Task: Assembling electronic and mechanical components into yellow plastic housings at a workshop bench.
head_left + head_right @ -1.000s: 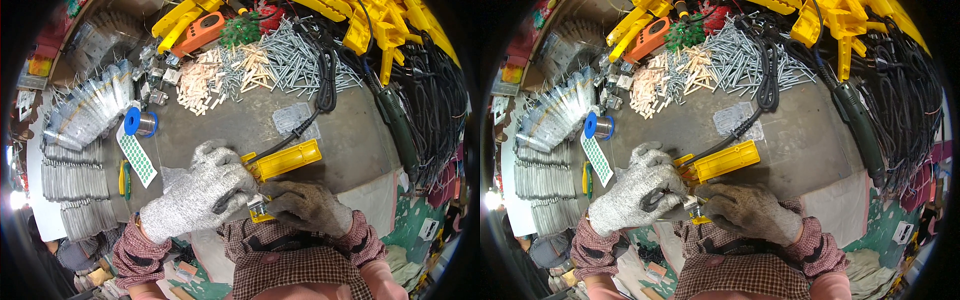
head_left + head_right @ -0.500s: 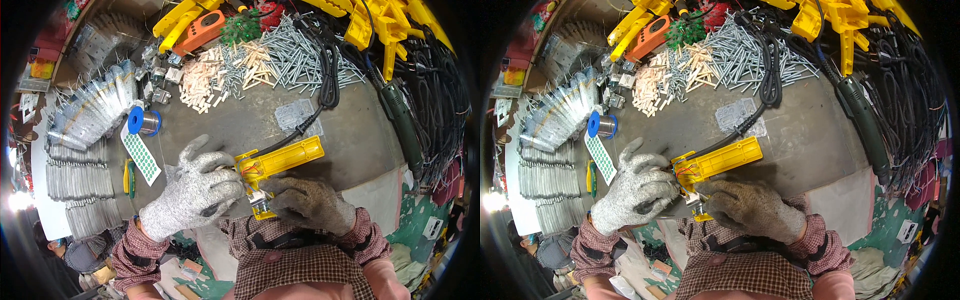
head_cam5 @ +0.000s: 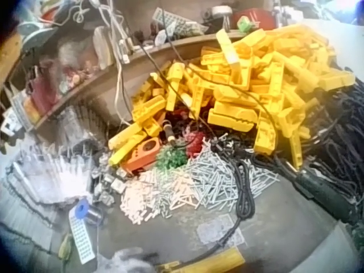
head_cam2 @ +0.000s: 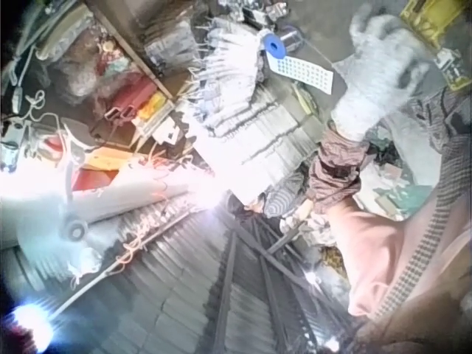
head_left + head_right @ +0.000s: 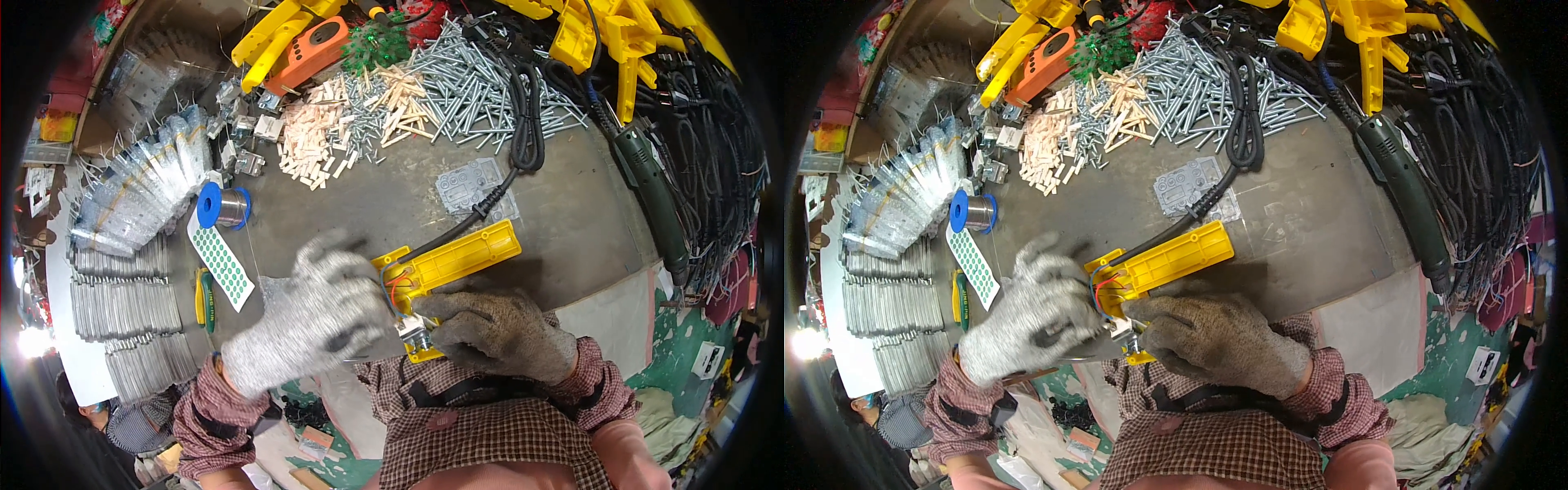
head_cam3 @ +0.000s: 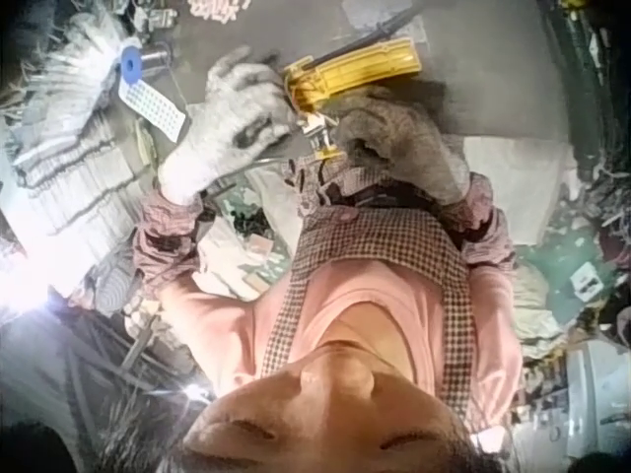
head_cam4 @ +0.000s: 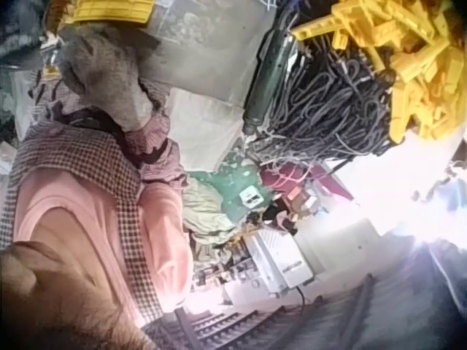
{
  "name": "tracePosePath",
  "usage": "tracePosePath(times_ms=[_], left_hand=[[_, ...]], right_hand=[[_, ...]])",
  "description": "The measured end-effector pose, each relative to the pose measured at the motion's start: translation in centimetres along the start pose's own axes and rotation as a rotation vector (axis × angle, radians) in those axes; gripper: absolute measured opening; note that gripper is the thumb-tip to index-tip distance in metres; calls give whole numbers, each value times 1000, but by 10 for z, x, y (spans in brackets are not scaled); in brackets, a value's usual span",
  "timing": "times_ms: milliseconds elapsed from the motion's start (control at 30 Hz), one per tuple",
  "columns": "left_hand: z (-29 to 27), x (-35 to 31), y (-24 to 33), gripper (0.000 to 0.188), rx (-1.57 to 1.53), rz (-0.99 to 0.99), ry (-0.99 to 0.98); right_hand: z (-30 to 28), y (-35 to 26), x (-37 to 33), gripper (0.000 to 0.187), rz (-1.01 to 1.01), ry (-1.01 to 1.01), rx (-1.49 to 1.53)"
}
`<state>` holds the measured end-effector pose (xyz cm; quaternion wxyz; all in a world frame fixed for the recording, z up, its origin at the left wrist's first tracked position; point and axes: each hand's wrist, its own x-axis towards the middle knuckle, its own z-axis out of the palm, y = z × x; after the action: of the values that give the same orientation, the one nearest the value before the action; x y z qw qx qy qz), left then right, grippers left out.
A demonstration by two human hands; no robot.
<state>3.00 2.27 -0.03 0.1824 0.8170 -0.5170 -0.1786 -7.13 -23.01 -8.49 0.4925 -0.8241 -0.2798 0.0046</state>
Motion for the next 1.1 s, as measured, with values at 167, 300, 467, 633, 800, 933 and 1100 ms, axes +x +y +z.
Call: tracePosePath(times_ms=[167,300,467,633,800,933,1100], left_hand=[[0,9,5,17,-31,-24,-43],[7,3,1,17,-210,-108,74],[4,7,19,22,-54,-55,-18],[7,-2,1,18,-168,-68,30],[4,3,6,21,-100,-30,-55],[-1,3,11,26,-39,12,-15],[-18,1,20,31,-216,-228,349]], right_hand=[[-3,-2,1,16,-8,-48,-46],[-1,0,0,14,-2,-29,-6],[-2,-2,1,16,-56,-52,-23],[-2,0,-1,17,-62,-34,-12],[-3,0,-1,19,-25,-80,-20],[-5,0,0,29,-27,-51,71],[-32,-5,13,43,23,-65,153]])
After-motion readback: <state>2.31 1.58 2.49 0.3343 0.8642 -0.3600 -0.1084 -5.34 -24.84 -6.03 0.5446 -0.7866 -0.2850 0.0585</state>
